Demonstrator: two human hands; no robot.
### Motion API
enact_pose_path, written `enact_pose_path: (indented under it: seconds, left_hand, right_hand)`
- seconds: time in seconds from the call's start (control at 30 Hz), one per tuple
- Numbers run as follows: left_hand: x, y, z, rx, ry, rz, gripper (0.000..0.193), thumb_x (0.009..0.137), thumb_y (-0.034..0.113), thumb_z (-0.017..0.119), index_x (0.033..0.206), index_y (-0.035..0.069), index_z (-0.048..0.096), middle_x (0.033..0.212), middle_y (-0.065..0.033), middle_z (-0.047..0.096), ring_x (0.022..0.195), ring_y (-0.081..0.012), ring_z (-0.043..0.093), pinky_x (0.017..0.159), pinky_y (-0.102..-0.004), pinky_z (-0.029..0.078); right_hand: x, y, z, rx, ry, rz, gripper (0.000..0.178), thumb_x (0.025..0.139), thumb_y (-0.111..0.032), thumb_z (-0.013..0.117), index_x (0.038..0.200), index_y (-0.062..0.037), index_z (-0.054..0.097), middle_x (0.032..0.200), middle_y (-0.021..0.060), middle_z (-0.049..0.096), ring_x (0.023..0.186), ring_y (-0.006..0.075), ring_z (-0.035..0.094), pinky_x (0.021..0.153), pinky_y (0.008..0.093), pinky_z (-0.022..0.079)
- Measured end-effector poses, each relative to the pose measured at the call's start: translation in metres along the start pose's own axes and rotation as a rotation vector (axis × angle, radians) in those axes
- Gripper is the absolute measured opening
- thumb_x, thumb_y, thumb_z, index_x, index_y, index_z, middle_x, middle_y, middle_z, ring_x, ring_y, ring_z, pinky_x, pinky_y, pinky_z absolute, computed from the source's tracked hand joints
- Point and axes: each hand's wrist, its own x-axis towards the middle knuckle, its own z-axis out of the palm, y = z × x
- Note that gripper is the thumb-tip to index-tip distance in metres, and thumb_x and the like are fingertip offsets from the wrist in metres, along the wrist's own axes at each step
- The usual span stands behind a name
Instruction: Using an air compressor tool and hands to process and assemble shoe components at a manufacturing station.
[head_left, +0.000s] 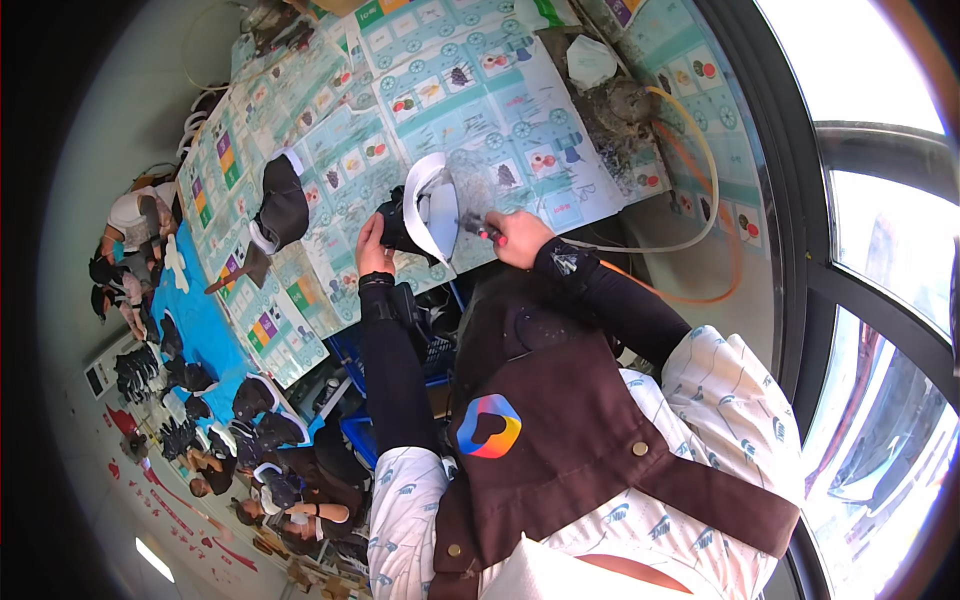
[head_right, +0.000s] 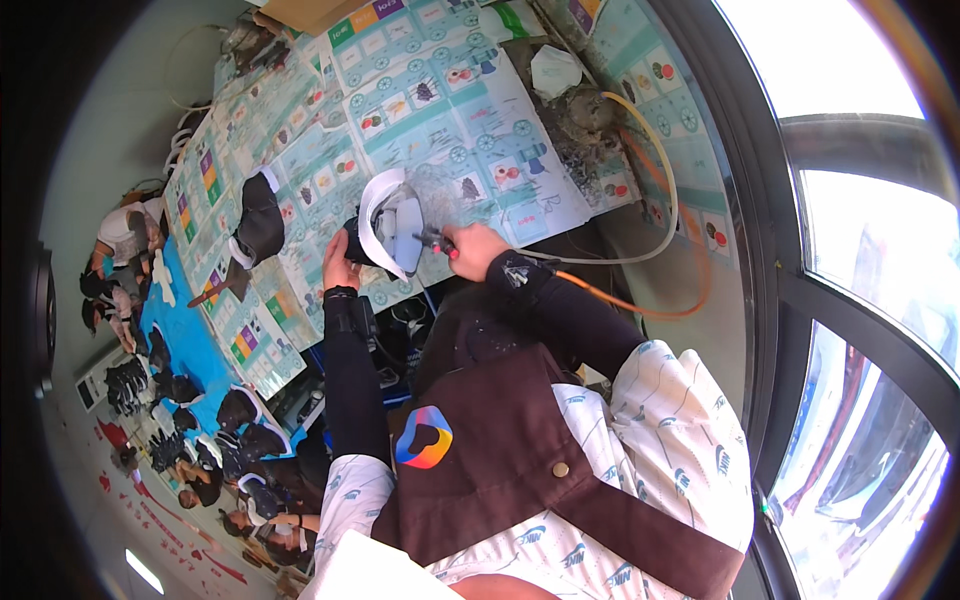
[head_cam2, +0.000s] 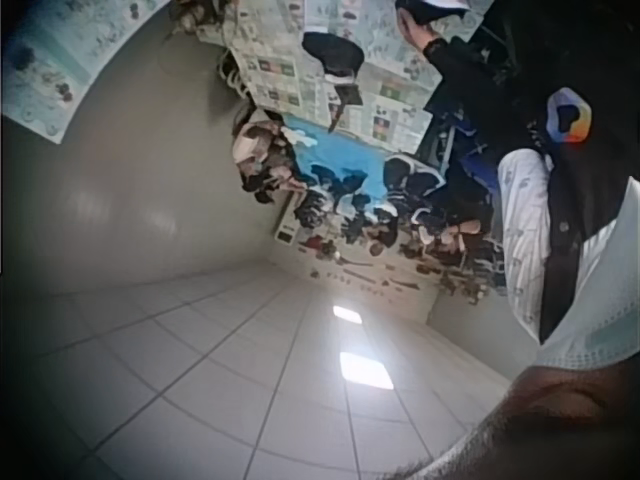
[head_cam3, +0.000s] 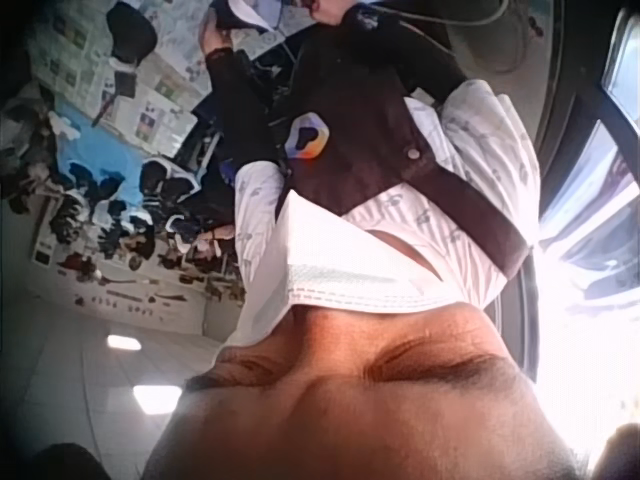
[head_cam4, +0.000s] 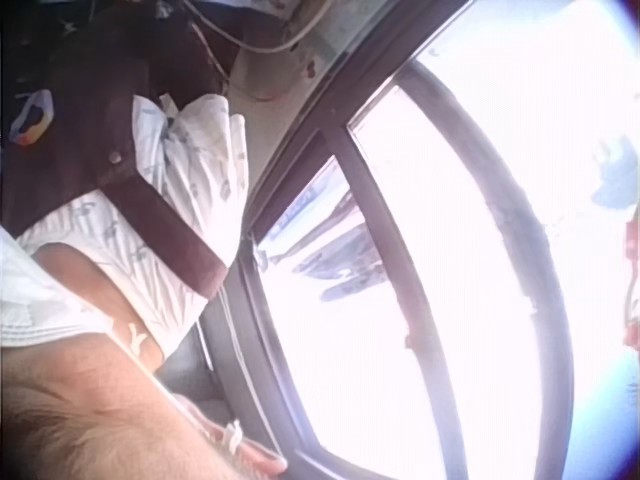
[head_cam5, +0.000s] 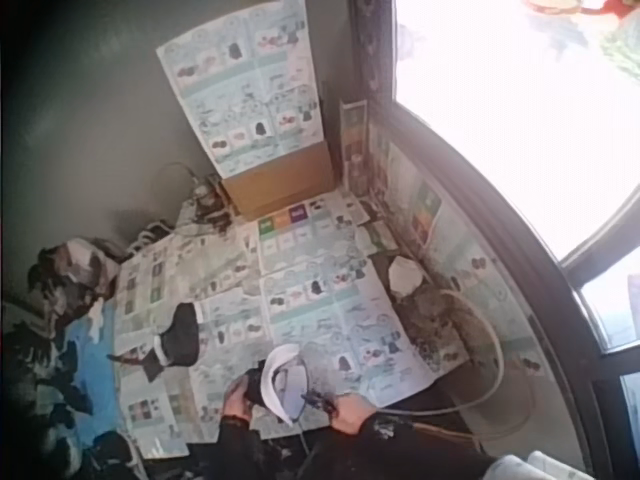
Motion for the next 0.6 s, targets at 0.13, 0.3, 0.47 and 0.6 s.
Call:
enact_pose_path:
  seconds: [0.13, 0.3, 0.47, 0.6]
  left_hand:
    - [0.003, 0.009, 0.001, 0.048, 0.000, 0.014, 0.047, 0.094, 0.024, 0.074, 0.136, 0.009, 0.061, 0.109, -0.0004, 0.070, 0.091, -0.0120, 0.063, 0.075, -0.0289, 0.046]
    - [0.004, 0.019, -0.008, 0.115, -0.029, -0.075, 0.034, 0.089, 0.021, 0.079, 0.116, 0.003, 0.068, 0.096, -0.0019, 0.071, 0.069, -0.0089, 0.062, 0.060, -0.0224, 0.041]
    - [0.006, 0.031, -0.010, 0.132, -0.122, -0.106, 0.033, 0.088, 0.017, 0.080, 0.114, 0.001, 0.068, 0.102, -0.0039, 0.072, 0.086, -0.0143, 0.068, 0.074, -0.0247, 0.049]
    - [0.004, 0.043, -0.007, 0.147, -0.167, -0.113, 0.031, 0.087, 0.013, 0.079, 0.113, -0.001, 0.068, 0.104, -0.0058, 0.073, 0.091, -0.0166, 0.070, 0.081, -0.0272, 0.052]
  right_hand:
    - [-0.004, -0.001, -0.002, -0.091, -0.126, -0.067, 0.028, 0.082, -0.016, 0.057, 0.108, -0.0075, 0.065, 0.082, 0.0272, 0.067, 0.083, 0.0480, 0.066, 0.075, 0.0576, 0.052]
    - [-0.008, -0.001, 0.001, -0.012, 0.142, 0.021, 0.031, 0.078, -0.015, 0.059, 0.108, -0.0073, 0.065, 0.080, 0.0270, 0.067, 0.081, 0.0475, 0.066, 0.074, 0.0564, 0.052]
    - [-0.014, 0.005, 0.008, -0.072, -0.009, -0.049, 0.029, 0.077, -0.016, 0.059, 0.104, -0.0057, 0.066, 0.077, 0.0253, 0.068, 0.078, 0.0473, 0.066, 0.072, 0.0565, 0.053]
    - [-0.013, 0.005, 0.014, -0.050, -0.020, -0.086, 0.029, 0.077, -0.016, 0.060, 0.103, -0.0052, 0.065, 0.077, 0.0254, 0.067, 0.078, 0.0472, 0.066, 0.072, 0.0566, 0.052]
